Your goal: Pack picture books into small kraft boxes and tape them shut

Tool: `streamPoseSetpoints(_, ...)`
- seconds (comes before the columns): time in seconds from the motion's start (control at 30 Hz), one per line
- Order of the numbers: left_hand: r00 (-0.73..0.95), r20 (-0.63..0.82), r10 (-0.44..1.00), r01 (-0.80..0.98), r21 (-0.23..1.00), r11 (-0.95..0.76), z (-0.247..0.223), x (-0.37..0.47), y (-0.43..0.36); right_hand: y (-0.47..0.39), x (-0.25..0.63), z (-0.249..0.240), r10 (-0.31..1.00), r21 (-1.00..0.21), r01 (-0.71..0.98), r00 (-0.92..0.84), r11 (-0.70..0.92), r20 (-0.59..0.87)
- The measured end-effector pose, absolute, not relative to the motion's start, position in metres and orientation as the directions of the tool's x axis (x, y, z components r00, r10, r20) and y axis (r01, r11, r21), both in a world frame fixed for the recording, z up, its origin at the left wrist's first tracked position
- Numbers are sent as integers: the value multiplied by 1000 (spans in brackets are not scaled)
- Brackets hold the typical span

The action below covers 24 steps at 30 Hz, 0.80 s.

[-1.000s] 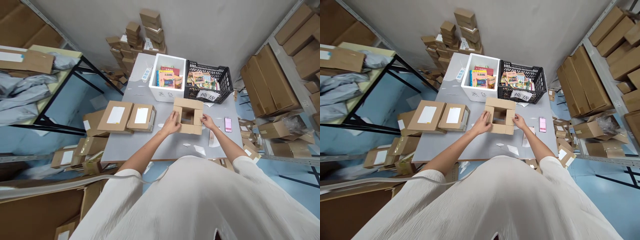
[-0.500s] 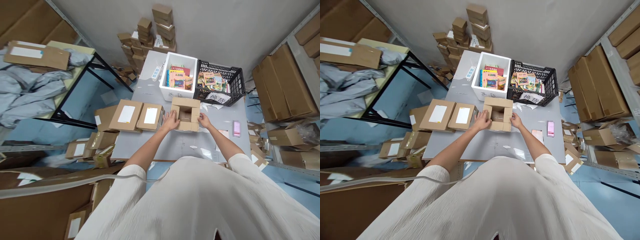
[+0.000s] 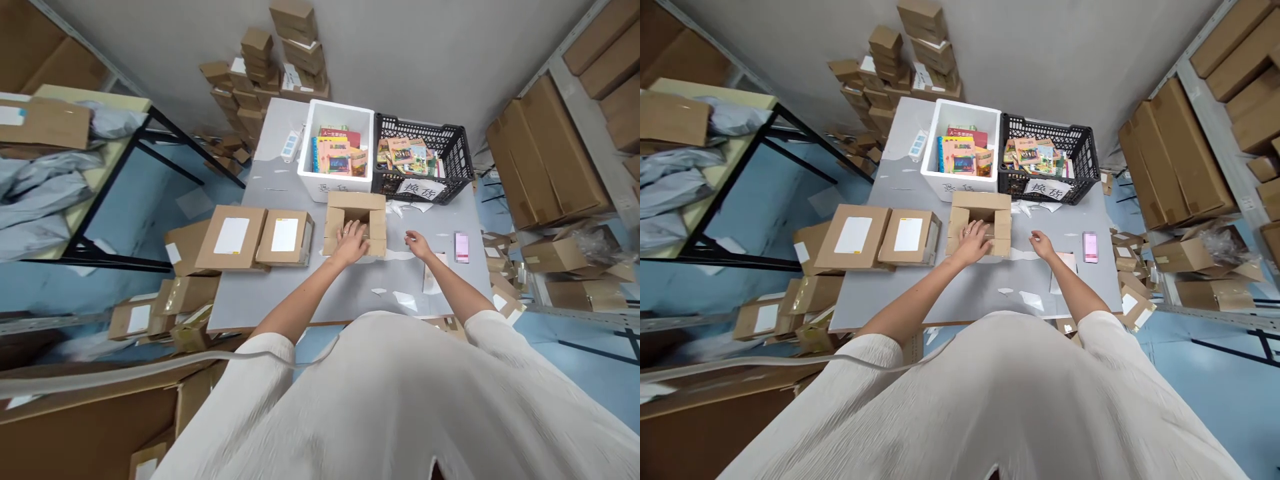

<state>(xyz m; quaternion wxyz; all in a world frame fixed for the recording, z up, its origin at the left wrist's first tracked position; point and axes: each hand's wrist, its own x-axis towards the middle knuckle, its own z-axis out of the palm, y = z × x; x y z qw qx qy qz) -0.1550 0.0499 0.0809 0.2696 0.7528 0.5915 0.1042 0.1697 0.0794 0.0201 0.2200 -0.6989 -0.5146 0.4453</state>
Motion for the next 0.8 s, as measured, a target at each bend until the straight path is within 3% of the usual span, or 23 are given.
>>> streamPoseSetpoints(0.37, 539, -62, 840, 702, 584, -408, 92, -30, 22, -8, 300, 20, 868, -683, 538, 257, -493, -424)
streamPoseSetpoints(0.57, 573, -187, 798, 724, 571, -387, 66, 22, -1, -32, 337, 8, 811, -585, 566, 342, -582, -475)
streamPoseSetpoints(0.8, 554, -400, 730, 775, 569, -276, 31, 71, -28, -49, 351, -15, 809, -586, 577, 264, -569, -525)
